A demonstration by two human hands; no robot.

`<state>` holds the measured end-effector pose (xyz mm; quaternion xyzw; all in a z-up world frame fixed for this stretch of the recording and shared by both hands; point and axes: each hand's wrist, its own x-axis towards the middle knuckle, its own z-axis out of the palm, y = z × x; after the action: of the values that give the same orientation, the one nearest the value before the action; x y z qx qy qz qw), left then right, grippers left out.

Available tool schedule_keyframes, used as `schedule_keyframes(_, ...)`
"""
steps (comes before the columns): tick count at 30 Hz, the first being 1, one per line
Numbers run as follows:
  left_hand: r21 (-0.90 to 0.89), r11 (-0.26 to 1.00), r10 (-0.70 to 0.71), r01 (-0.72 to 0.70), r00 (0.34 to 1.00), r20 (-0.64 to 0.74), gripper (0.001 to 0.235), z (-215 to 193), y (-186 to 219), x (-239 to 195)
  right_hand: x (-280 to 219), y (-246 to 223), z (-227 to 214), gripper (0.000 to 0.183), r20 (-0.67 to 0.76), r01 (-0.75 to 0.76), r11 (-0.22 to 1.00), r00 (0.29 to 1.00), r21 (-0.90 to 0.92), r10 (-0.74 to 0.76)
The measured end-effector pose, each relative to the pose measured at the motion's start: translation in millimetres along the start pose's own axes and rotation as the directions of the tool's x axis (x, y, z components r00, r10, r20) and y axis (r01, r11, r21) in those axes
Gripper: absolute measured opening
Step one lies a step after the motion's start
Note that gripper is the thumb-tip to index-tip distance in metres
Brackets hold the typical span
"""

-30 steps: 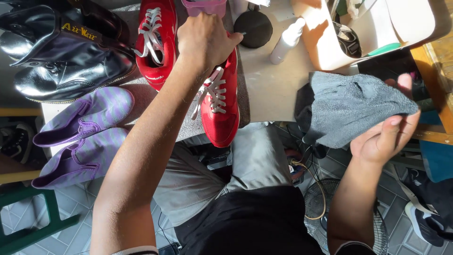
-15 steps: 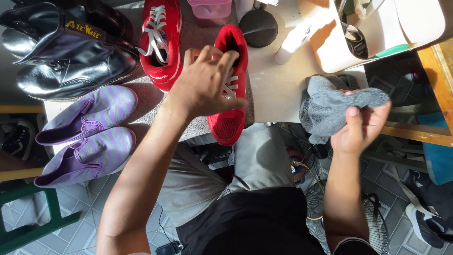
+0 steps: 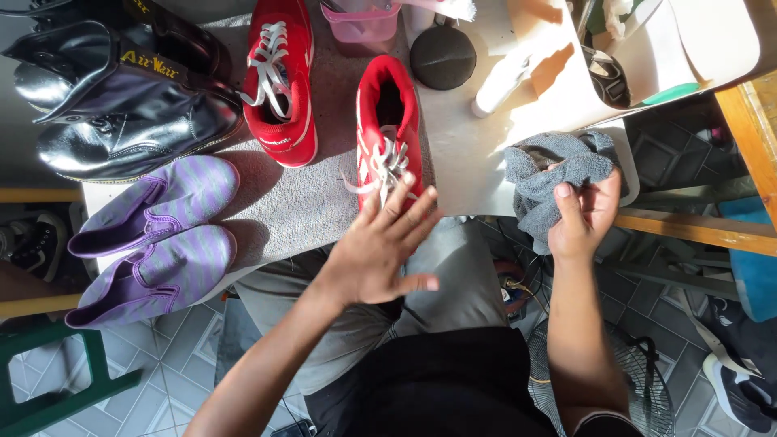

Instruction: The person cleans a red sneaker by wiping the sole and upper with a cloth. They then open a container of leather balm and use a sponge to apply the balm to the shoe's surface.

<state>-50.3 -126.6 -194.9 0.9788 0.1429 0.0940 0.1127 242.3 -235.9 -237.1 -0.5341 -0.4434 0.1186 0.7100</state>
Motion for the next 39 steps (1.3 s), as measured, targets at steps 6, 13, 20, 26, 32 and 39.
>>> schedule_keyframes(6,0.21,0.975,0.16,-0.07,0.879,-0.45,0.04,49.6,-5.2,-3.2,-4.0,10.2,-3.4,0.038,-0.016,0.012,0.999,1.0,-0.038,-0.012)
schedule_keyframes(13,0.183,0.977,0.189,-0.113,0.858,-0.478,0.036,45.2,-4.9,-1.4,-3.5,6.9,-2.1,0.036,-0.022,0.01,1.0,1.0,0.016,-0.01)
schedule_keyframes(20,0.147,0.974,0.227,-0.175,0.817,-0.531,0.027,42.6,-4.6,0.8,-0.9,0.9,2.8,0.038,-0.03,0.008,0.999,0.999,-0.044,-0.009)
schedule_keyframes(26,0.196,0.958,0.285,-0.209,0.775,-0.564,0.018,36.8,-0.1,1.5,-2.4,6.1,-1.0,0.035,-0.026,0.014,1.0,1.0,0.006,-0.013)
schedule_keyframes(32,0.262,0.944,0.327,-0.201,0.668,-0.669,0.032,16.3,8.2,-8.5,-4.2,6.1,-5.0,0.037,-0.027,0.023,0.999,0.999,0.03,-0.022)
schedule_keyframes(39,0.138,0.961,-0.092,0.241,0.744,-0.662,0.056,0.7,14.8,-9.1,-7.6,11.9,-8.3,0.046,-0.018,-0.006,0.997,1.0,0.08,0.007)
